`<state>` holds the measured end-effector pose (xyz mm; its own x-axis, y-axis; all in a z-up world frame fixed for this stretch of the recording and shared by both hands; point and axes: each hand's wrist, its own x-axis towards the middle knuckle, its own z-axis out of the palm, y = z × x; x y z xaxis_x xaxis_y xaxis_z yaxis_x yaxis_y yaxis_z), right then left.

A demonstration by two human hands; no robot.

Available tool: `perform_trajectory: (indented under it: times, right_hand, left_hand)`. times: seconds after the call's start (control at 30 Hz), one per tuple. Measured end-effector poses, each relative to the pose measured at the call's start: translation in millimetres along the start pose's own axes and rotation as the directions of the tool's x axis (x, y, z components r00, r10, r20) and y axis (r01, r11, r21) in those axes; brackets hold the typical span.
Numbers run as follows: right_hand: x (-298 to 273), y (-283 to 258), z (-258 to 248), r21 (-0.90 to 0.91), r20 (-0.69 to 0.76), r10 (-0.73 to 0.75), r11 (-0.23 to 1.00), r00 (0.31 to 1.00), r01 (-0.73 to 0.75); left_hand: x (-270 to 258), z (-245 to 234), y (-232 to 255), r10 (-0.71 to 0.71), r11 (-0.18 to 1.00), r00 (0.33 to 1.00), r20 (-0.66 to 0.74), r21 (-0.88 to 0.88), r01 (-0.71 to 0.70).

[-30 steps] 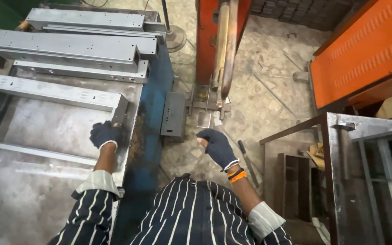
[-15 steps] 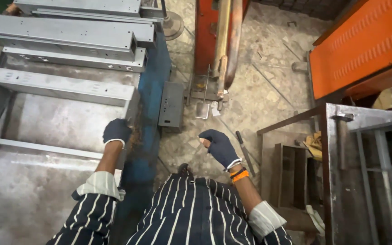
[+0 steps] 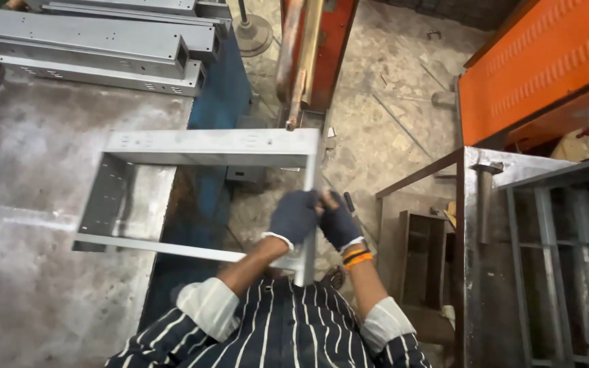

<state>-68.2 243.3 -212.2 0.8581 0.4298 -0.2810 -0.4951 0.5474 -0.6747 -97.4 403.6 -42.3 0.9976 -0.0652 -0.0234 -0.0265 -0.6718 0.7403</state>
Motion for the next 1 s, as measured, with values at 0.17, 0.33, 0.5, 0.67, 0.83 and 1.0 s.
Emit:
perform_trajectory:
  times: [0.17, 0.33, 0.5, 0.67, 0.83, 1.0]
  right_hand:
    - [-45.0, -45.5, -79.0, 0.146, 0.037, 0.071, 0.986, 0.997, -0.076]
    - [-56.3, -105.8, -94.7, 0.088, 0.039, 0.019, 0.996, 0.999, -0.023]
    - [-102.7, -195.9, 89.0, -0.085, 0.079, -0.054, 0.995, 0.995, 0.061]
    - [-85.2, -197.9, 75.2, -0.432, 0.163, 0.091, 0.902, 0.982, -0.011]
    - [-87.9, -228.7, 87.1, -0.607, 0.164, 0.184, 0.793, 0.969, -0.048]
    - [-82.5, -240.7, 111.2, -0.679, 0.232, 0.206, 0.734, 0.951, 0.006]
  left_hand:
    - [-18.5, 27.6, 94.5, 0.024, 0.959, 1.000, -0.009, -0.283, -0.025]
    - [-24.1, 7.3, 161.7, 0.068, 0.954, 0.998, -0.014, -0.293, -0.070]
    - [-29.3, 2.9, 117.0, -0.103, 0.803, 0.995, 0.001, -0.590, 0.084]
    - [-60.8, 30.5, 96.2, -0.372, 0.599, 0.916, 0.148, -0.716, 0.359]
    - [-70.3, 32.5, 102.9, -0.326, 0.458, 0.918, 0.226, -0.812, 0.362]
    - [-81.1, -1.5, 103.3, -0.185, 0.680, 0.945, 0.270, -0.659, 0.322]
